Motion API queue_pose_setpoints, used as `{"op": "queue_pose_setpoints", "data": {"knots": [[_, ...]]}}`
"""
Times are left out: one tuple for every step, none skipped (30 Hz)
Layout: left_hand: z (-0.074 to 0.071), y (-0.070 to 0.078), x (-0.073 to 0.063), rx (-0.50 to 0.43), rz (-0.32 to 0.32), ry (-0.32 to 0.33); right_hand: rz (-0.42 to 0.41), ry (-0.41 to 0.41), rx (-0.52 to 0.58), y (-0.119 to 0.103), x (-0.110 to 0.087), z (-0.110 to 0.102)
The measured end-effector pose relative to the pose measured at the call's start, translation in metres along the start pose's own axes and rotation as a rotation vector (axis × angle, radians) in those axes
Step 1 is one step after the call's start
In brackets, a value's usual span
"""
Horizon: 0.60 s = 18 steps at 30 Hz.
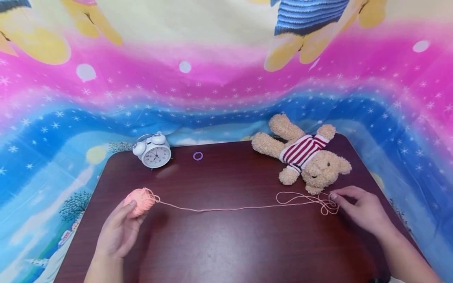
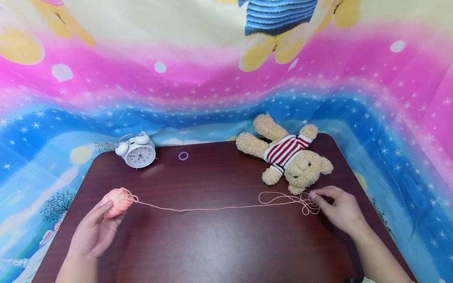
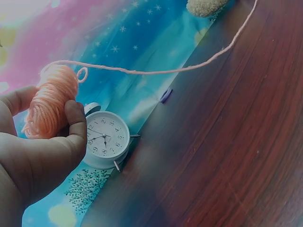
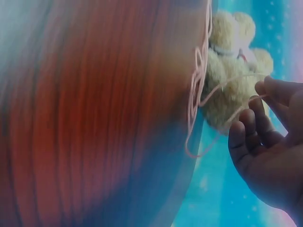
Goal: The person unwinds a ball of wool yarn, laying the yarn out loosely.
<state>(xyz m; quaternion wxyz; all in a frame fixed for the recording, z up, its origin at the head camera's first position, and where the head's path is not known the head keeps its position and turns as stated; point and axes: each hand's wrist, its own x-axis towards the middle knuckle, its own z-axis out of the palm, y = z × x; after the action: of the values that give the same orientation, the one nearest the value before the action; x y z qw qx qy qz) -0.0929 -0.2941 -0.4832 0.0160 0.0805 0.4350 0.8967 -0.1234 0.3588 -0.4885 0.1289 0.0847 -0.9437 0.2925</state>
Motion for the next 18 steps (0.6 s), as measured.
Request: {"op": "queue_pose_setpoints", "data": {"knots": [[0.000,0.000,0.000,0.001,-0.002,-0.003,-0.030,-0.003,-0.008,-0.003,0.001,0.004],[0.001,-0.001,0.001,0.005,-0.004,-0.002,-0.055,-0.006,-0.016,-0.007,0.002,0.007],[0.002,-0.001,0.001,0.007,-0.006,-0.003,-0.078,-0.011,-0.027,-0.009,0.003,0.010],[0.002,-0.001,0.001,0.009,-0.008,-0.001,-0.096,-0.017,-0.037,-0.012,0.004,0.013],[0.003,-0.002,0.002,0.011,-0.010,0.000,-0.110,-0.025,-0.046,-0.015,0.005,0.015],[0.003,-0.002,0.002,0.012,-0.010,0.002,-0.122,-0.034,-0.055,-0.018,0.006,0.017],[0.004,-0.002,0.002,0.014,-0.010,0.006,-0.132,-0.044,-0.059,-0.020,0.007,0.019],[0.004,-0.003,0.002,0.015,-0.010,0.008,-0.138,-0.052,-0.066,-0.023,0.008,0.021],[0.005,-0.003,0.002,0.013,-0.011,0.009,-0.143,-0.060,-0.069,-0.025,0.009,0.022],[0.005,-0.004,0.002,0.013,-0.012,0.010,-0.148,-0.066,-0.067,-0.028,0.010,0.023],[0.005,-0.004,0.002,0.009,-0.012,0.010,-0.151,-0.074,-0.064,-0.030,0.011,0.024],[0.005,-0.004,0.003,0.008,-0.013,0.011,-0.152,-0.080,-0.059,-0.032,0.012,0.026],[0.006,-0.005,0.003,0.008,-0.014,0.012,-0.151,-0.086,-0.050,-0.034,0.013,0.027],[0.006,-0.005,0.003,0.008,-0.015,0.013,-0.149,-0.089,-0.041,-0.037,0.014,0.028],[0.006,-0.005,0.004,0.010,-0.016,0.015,-0.145,-0.093,-0.031,-0.039,0.016,0.030],[0.007,-0.006,0.004,0.013,-0.018,0.018,-0.137,-0.100,-0.019,-0.041,0.017,0.031],[0.007,-0.006,0.004,0.017,-0.019,0.021,-0.131,-0.107,-0.013,-0.044,0.019,0.033],[0.008,-0.007,0.004,0.024,-0.020,0.027,-0.122,-0.113,-0.003,-0.046,0.020,0.035]]}}
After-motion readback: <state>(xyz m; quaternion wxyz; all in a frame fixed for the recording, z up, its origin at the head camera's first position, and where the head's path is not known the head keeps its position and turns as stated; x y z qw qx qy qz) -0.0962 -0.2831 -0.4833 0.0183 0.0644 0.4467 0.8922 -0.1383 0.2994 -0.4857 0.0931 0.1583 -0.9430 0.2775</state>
